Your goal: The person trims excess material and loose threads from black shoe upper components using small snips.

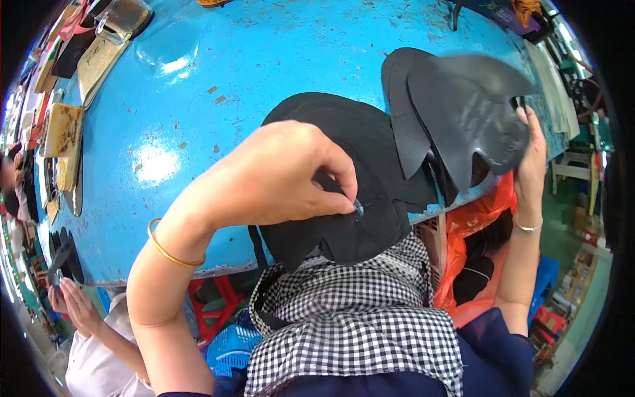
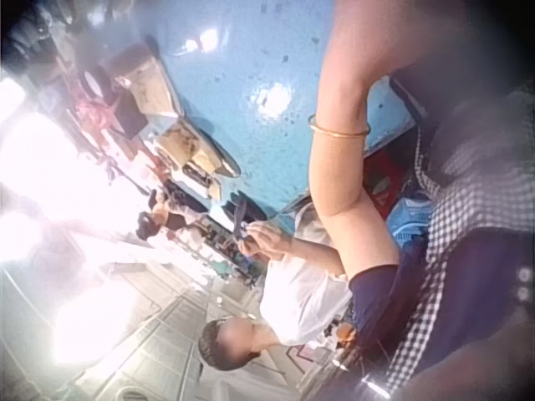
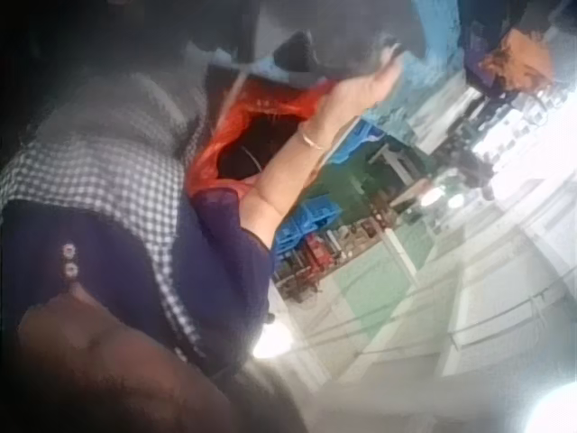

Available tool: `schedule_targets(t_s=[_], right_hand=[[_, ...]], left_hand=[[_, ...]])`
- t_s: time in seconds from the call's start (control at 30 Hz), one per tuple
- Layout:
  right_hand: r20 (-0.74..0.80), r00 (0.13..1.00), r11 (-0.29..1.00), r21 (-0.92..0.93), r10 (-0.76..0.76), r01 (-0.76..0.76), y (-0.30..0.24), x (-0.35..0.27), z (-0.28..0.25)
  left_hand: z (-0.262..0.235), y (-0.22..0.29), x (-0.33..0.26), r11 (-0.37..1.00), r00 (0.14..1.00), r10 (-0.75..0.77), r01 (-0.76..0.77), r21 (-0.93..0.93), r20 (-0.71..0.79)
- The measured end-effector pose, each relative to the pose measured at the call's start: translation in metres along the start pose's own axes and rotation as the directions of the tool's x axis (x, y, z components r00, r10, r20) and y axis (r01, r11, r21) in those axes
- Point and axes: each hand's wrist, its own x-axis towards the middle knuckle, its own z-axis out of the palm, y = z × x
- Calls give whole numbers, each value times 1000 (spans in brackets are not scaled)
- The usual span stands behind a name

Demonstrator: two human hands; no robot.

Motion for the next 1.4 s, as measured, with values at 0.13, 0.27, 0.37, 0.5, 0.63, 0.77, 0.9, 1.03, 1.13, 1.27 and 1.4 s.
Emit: schedule_targets(t_s=[0.13,0.27,0.37,0.5,0.63,0.77,0.9,1.03,1.13,1.27,1.4], right_hand=[[144,960,948,174,241,-265,2,0,-24],[158,977,989,-17,145,-144,-41,-35,30],[623,768,937,-158,-150,311,-64,-46,58],[852,391,706,-35,-349,707,-71,-56,110],[899,290,632,-19,-328,775,-71,-55,118],[929,219,680,47,-299,732,-77,-42,121],[898,325,598,-90,-297,796,-84,-45,133],[885,365,503,-184,-288,845,-88,-45,143],[882,397,752,-80,-252,654,-91,-34,138],[866,457,753,-160,-203,638,-89,-34,140],[907,383,727,-142,-176,671,-86,-31,153]], left_hand=[[12,-3,9,996,998,13,-19,88,62],[18,-4,12,976,1000,-9,4,219,23],[21,-3,11,968,1000,-1,1,252,-3],[16,-2,7,886,992,43,19,464,-121],[4,-8,6,960,996,-67,82,266,-67],[4,-10,4,957,995,-65,83,277,-73],[5,-10,5,950,995,-60,82,303,-81],[3,-8,7,934,996,-55,75,349,-66],[1,-14,3,963,998,-59,66,261,-36],[-4,-9,3,968,997,-79,75,241,8],[1,-17,2,973,998,20,-6,231,-59]])
